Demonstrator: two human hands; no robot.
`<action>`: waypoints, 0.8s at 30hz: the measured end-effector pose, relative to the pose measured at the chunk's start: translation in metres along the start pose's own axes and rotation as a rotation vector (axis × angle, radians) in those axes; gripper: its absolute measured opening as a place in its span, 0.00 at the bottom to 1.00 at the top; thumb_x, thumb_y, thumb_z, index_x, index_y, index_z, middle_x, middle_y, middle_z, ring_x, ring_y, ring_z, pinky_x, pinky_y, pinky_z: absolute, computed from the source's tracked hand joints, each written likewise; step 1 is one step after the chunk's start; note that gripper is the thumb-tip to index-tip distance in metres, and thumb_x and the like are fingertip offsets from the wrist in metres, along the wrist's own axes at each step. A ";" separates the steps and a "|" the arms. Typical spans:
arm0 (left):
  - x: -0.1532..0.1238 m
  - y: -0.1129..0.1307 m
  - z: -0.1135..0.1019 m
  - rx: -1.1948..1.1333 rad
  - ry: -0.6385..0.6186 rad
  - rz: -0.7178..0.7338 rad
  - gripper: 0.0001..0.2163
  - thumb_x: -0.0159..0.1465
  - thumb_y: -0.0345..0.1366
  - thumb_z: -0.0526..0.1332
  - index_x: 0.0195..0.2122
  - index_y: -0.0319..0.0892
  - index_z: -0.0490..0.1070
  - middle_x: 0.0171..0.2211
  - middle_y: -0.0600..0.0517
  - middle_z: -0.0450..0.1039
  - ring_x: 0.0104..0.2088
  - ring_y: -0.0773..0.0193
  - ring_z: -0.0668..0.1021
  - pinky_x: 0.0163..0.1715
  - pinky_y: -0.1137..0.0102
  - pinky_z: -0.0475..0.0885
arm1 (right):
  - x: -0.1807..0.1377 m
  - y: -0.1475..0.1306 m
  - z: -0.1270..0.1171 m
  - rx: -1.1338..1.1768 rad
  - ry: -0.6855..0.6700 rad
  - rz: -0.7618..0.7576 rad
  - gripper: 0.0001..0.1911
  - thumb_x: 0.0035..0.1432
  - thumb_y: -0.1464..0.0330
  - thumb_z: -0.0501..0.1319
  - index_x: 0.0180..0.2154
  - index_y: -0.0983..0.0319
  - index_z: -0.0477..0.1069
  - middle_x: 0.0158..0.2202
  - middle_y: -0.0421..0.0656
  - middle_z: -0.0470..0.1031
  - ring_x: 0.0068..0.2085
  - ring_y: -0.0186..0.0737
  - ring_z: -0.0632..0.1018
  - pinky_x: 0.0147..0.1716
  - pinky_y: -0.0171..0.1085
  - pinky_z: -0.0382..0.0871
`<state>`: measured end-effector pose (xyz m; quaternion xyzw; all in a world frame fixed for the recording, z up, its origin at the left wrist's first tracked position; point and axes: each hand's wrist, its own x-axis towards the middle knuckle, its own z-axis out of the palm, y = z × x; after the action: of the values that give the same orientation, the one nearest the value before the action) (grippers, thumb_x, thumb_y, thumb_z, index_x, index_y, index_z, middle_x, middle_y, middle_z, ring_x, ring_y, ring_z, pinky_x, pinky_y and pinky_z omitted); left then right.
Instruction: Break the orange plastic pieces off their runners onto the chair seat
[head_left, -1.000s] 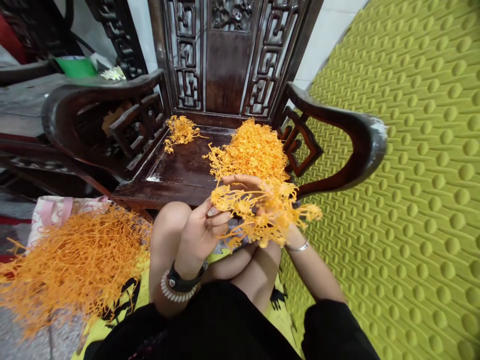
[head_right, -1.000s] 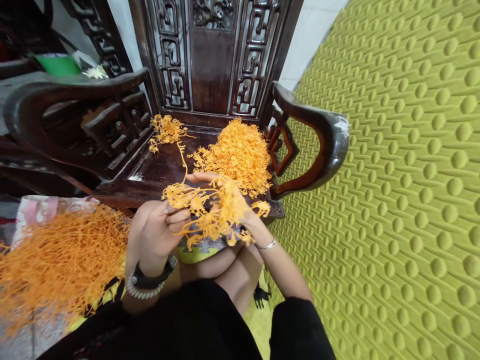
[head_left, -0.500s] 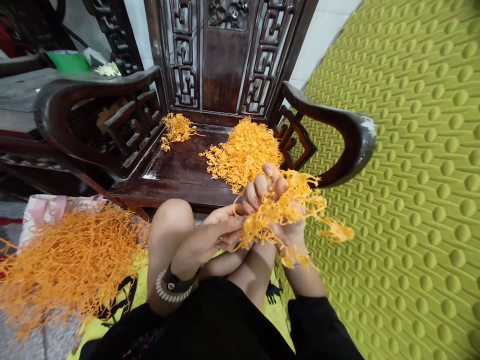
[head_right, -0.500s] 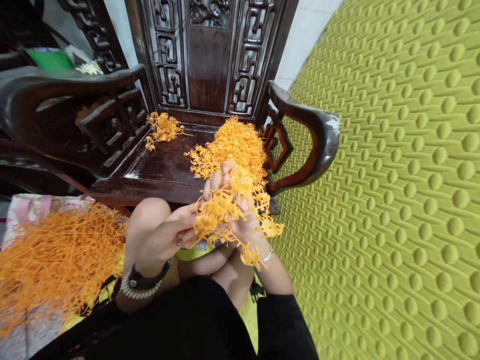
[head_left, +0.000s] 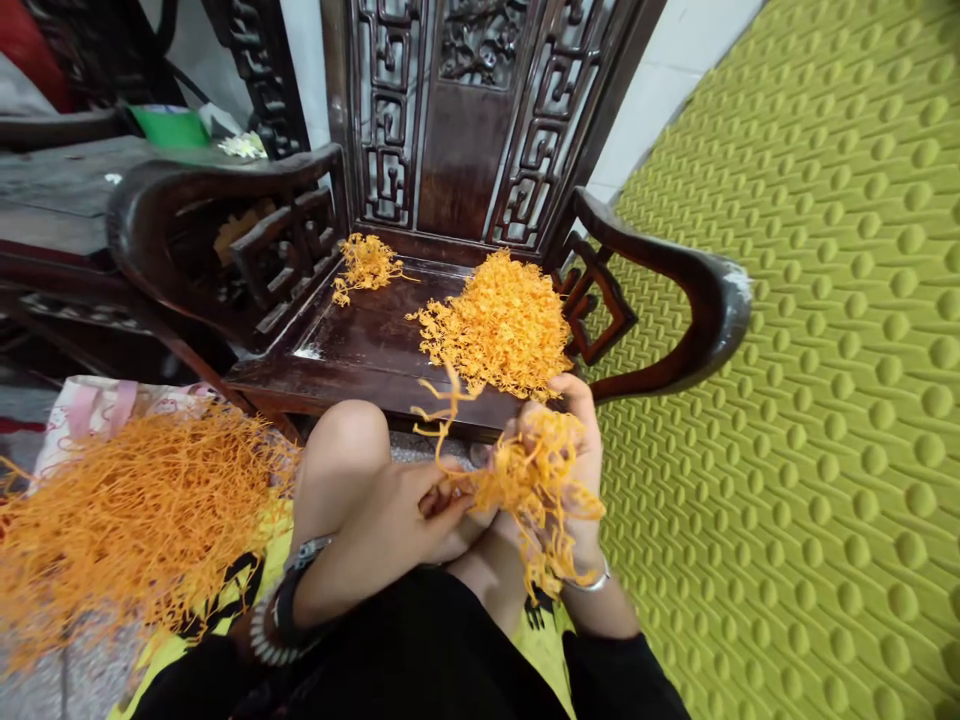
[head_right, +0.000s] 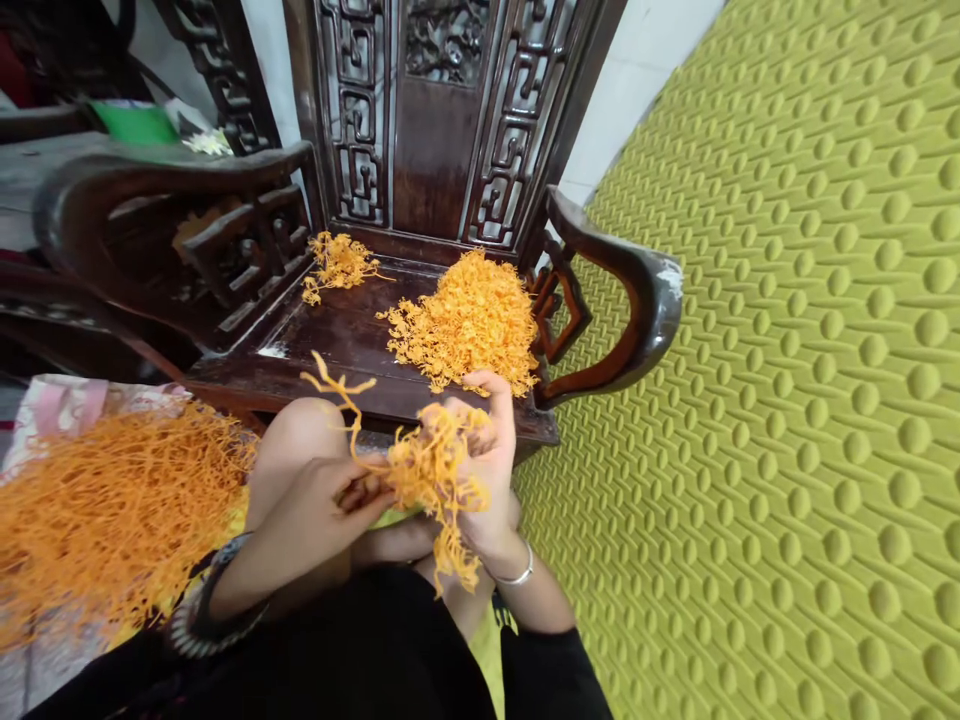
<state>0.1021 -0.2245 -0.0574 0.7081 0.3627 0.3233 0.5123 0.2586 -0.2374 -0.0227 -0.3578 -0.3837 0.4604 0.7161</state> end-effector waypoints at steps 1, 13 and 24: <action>0.001 -0.001 -0.001 0.026 -0.008 0.009 0.11 0.58 0.38 0.62 0.22 0.40 0.67 0.16 0.57 0.58 0.19 0.72 0.58 0.20 0.74 0.47 | -0.001 0.001 0.001 0.015 -0.036 0.035 0.20 0.47 0.64 0.68 0.40 0.50 0.61 0.20 0.32 0.59 0.17 0.30 0.59 0.14 0.32 0.58; 0.033 -0.018 -0.024 -0.430 -0.804 0.045 0.30 0.38 0.39 0.76 0.41 0.43 0.63 0.33 0.55 0.60 0.30 0.70 0.61 0.30 0.76 0.60 | 0.039 -0.012 -0.015 0.222 -0.253 0.262 0.28 0.57 0.41 0.45 0.30 0.56 0.64 0.13 0.31 0.47 0.13 0.30 0.49 0.10 0.31 0.50; 0.029 -0.002 0.020 -0.964 -0.126 -0.190 0.17 0.63 0.45 0.57 0.23 0.39 0.62 0.17 0.58 0.55 0.17 0.75 0.59 0.18 0.77 0.56 | 0.024 0.051 -0.008 0.350 -0.349 0.134 0.53 0.34 0.29 0.49 0.52 0.59 0.67 0.49 0.48 0.69 0.50 0.46 0.70 0.50 0.44 0.66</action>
<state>0.1333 -0.2097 -0.0620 0.3723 0.2032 0.3626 0.8298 0.2530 -0.1997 -0.0647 -0.1682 -0.3915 0.6209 0.6579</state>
